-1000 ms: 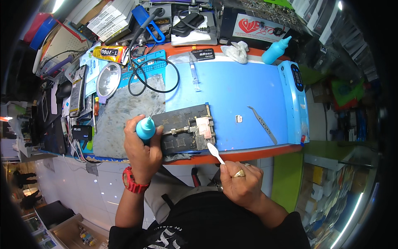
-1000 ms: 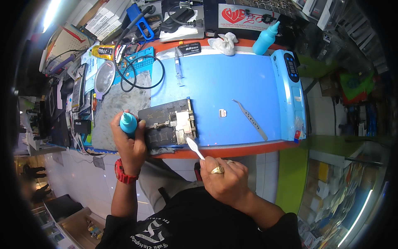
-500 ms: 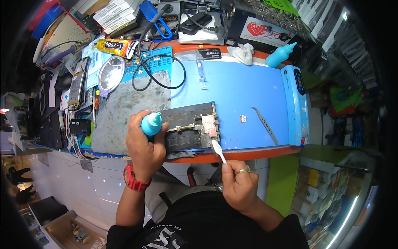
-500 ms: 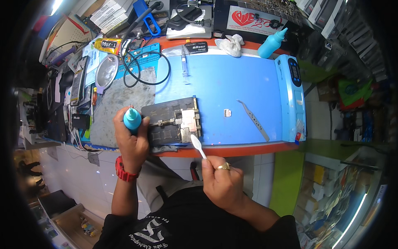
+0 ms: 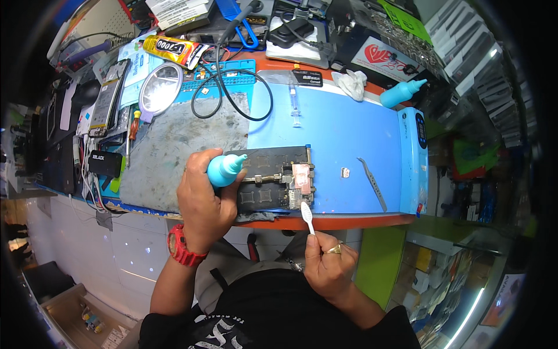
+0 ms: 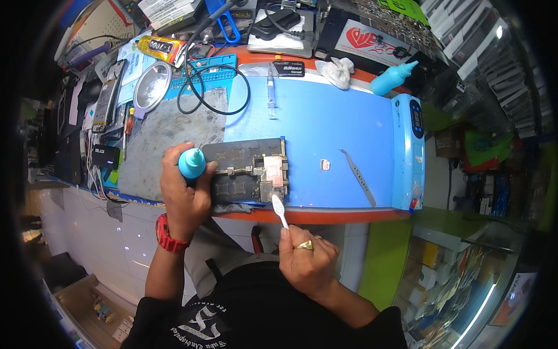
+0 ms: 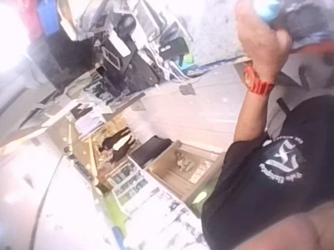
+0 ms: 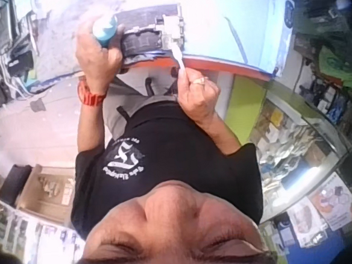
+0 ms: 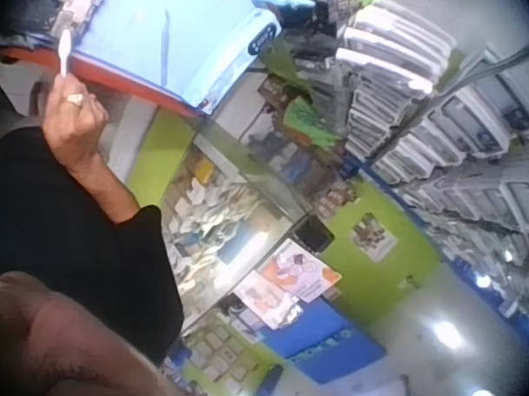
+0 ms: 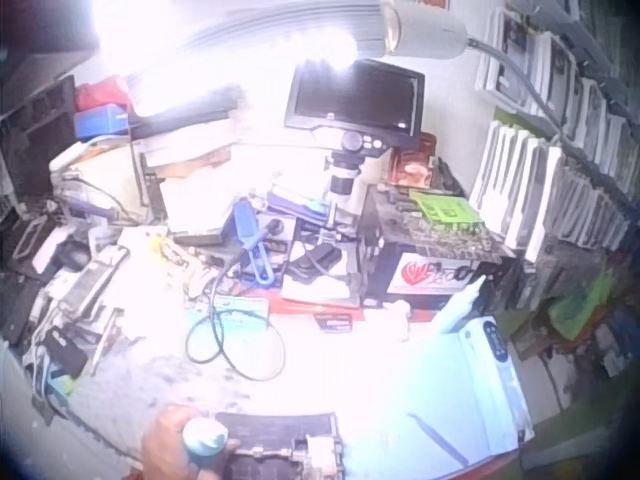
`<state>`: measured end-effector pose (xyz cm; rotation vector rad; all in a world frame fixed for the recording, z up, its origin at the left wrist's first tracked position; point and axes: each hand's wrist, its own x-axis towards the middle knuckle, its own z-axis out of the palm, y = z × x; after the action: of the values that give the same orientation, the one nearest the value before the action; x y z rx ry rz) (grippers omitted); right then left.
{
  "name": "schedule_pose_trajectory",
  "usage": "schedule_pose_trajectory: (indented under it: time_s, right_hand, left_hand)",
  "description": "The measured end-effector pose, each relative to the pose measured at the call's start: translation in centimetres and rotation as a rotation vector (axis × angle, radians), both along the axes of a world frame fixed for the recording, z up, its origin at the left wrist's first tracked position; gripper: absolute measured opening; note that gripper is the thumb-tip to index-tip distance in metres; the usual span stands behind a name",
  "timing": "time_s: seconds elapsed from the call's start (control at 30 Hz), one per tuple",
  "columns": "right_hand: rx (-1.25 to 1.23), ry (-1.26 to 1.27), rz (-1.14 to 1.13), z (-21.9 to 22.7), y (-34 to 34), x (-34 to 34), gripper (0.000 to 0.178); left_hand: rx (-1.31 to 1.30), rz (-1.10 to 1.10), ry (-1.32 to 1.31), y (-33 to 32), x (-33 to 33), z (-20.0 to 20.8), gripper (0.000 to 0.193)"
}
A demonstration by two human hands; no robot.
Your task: The person applies a cleaning liquid to the internal components of a disassembled mobile device and uses a small brush to scrub the surface.
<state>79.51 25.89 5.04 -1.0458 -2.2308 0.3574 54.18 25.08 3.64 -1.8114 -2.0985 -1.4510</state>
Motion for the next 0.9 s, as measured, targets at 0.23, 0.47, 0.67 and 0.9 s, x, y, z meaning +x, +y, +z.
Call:
schedule_pose_trajectory:
  time_s: [0.23, 0.47, 0.67, 0.9]
  right_hand:
    - [-0.017, -0.048, 0.056, 0.7, 0.2, 0.6, 0.009]
    - [0.019, -0.025, 0.066, -0.2, 1.8, -0.7, 0.008]
    - [0.021, -0.025, 0.011, 0.0, 0.4, 0.6, 0.008]
    - [0.038, -0.016, 0.057, -0.1, 1.0, 0.3, 0.008]
  left_hand:
    - [-0.040, 0.013, -0.041, -0.3, 0.1, 0.1, 0.050]
    - [0.025, 0.024, 0.042, 0.2, 0.0, 0.2, 0.054]
    - [0.035, 0.005, 0.021, 0.4, 0.0, -0.2, 0.054]
    - [0.037, 0.014, 0.043, 0.3, -0.3, -0.2, 0.054]
